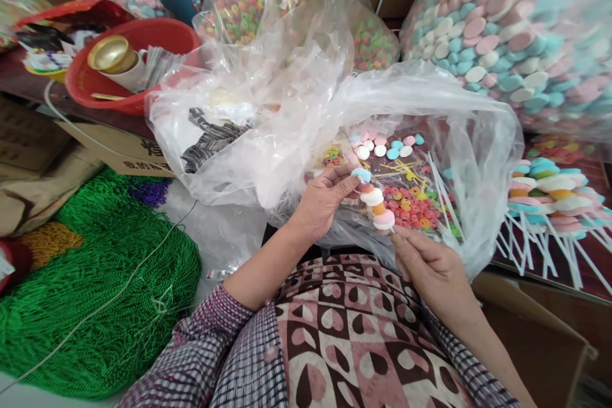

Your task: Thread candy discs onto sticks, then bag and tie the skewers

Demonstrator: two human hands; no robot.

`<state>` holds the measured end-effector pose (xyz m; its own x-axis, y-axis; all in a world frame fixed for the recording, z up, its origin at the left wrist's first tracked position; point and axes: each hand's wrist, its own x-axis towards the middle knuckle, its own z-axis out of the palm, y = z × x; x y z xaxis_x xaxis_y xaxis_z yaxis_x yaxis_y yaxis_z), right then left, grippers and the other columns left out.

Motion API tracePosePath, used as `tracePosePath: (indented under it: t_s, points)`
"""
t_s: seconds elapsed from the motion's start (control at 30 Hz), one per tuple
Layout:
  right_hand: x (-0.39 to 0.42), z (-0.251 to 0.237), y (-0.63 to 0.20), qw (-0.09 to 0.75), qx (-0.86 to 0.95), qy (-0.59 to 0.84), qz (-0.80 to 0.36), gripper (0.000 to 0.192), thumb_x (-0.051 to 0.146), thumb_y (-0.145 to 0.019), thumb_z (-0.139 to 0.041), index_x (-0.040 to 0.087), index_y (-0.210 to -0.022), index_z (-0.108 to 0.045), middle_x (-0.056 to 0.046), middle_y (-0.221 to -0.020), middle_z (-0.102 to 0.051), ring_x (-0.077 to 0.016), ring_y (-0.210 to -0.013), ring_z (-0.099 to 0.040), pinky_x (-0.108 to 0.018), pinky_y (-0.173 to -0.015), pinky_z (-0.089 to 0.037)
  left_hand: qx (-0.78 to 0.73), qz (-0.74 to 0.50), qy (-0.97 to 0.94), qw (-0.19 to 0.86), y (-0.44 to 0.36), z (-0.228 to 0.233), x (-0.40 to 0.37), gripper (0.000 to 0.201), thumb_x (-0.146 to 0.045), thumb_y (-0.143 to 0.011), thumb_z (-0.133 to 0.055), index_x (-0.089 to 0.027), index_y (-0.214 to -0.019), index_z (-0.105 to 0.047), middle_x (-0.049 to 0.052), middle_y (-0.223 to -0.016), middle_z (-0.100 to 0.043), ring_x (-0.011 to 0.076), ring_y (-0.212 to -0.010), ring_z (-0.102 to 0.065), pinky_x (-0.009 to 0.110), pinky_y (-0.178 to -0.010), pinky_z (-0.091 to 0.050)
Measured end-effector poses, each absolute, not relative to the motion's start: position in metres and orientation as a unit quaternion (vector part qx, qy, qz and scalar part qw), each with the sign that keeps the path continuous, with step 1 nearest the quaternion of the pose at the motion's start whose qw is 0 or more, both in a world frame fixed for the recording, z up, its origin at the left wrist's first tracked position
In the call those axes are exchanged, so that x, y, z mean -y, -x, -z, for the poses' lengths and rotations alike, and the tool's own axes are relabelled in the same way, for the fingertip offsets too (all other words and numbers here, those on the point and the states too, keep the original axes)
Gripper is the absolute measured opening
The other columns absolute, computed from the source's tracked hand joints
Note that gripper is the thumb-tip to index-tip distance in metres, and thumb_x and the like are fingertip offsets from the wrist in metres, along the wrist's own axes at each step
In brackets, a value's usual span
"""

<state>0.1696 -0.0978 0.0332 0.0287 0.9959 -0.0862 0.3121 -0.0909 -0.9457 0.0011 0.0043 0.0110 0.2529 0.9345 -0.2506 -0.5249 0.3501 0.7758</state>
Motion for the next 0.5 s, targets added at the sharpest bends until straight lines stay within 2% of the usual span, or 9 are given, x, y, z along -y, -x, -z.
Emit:
tracePosePath:
  t_s: [0.1,0.3,0.5]
  points:
    - [0.098,-0.034,-0.171,0.401,0.544,0.605,-0.42,0.02,0.033,-0.089,-0.062,0.025,-0.092,-0.079,0.005,-0.048,-0.045,-0.0104,-0.043,-0.036,-0.024,-0.043,-0.032,-0.371,-0.503,-0.326,0.709,-0.001,-0.013,-0.002,0.035,-0.043,-0.067,-0.084,-0.02,-0.089,-0.069,0.001,-0.085,-0.071,0.0126,-0.077,-0.066,0.028,-0.074,-0.052]
    - [0.102,-0.04,-0.173,0.385,0.549,0.612,-0.42,0.021,0.032,-0.087,-0.063,0.024,-0.094,-0.081,0.001,-0.065,-0.064,-0.0128,-0.054,-0.05,-0.025,-0.052,-0.043,-0.396,-0.546,-0.4,0.62,-0.001,-0.011,0.002,0.03,-0.038,-0.071,-0.082,-0.021,-0.092,-0.07,0.001,-0.095,-0.072,0.0132,-0.087,-0.064,0.03,-0.084,-0.053]
    - [0.104,-0.042,-0.174,0.363,0.555,0.617,-0.424,0.028,0.035,-0.089,-0.061,0.019,-0.1,-0.081,0.003,-0.053,-0.052,-0.0104,-0.047,-0.039,-0.022,-0.042,-0.033,-0.398,-0.557,-0.362,0.632,-0.001,-0.002,-0.003,0.028,-0.039,-0.074,-0.08,-0.02,-0.091,-0.069,-0.001,-0.087,-0.071,0.0103,-0.079,-0.064,0.024,-0.073,-0.052]
